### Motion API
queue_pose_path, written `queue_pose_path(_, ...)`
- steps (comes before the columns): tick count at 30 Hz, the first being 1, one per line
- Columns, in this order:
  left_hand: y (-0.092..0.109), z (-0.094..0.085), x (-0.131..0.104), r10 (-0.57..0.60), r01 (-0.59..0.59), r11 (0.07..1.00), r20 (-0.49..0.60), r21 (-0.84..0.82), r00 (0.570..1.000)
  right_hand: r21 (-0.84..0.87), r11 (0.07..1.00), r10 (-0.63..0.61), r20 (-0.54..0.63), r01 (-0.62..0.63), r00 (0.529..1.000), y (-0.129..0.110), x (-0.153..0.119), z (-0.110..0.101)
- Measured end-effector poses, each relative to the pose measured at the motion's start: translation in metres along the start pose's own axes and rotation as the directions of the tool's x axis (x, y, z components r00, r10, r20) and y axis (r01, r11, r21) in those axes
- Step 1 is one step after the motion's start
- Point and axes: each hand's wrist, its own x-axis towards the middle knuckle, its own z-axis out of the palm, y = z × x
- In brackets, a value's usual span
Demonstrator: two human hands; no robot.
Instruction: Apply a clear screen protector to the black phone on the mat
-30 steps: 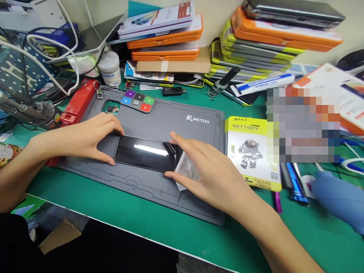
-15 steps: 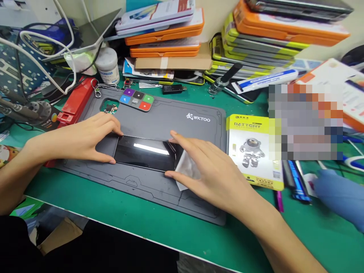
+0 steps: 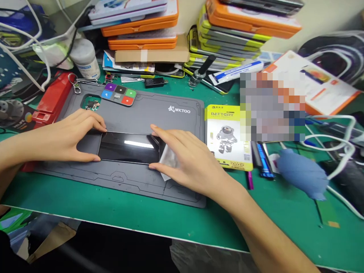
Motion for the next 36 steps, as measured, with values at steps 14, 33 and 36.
queue_pose_path(14, -0.0061, 0.0023, 0.0037, 0.008, -0.008, 1.0, -0.044, 0.001, 0.999, -0.009, 0.999, 0.043, 0.051, -0.043, 0.998, -0.0034, 0.0007, -0.006)
queue_pose_path(33, -0.0082, 0.0054, 0.0036, 0.046, -0.041, 0.996, -0.062, 0.082, 0.997, 0.024, 0.995, 0.094, 0.074, -0.096, 0.993, -0.0053, 0.0018, -0.0071)
queue_pose_path(36, -0.0063, 0.0044, 0.0043, 0.034, -0.031, 0.998, -0.065, 0.054, 0.997, 0.032, 0.993, 0.109, 0.08, -0.111, 0.991, -0.0046, 0.0017, -0.007)
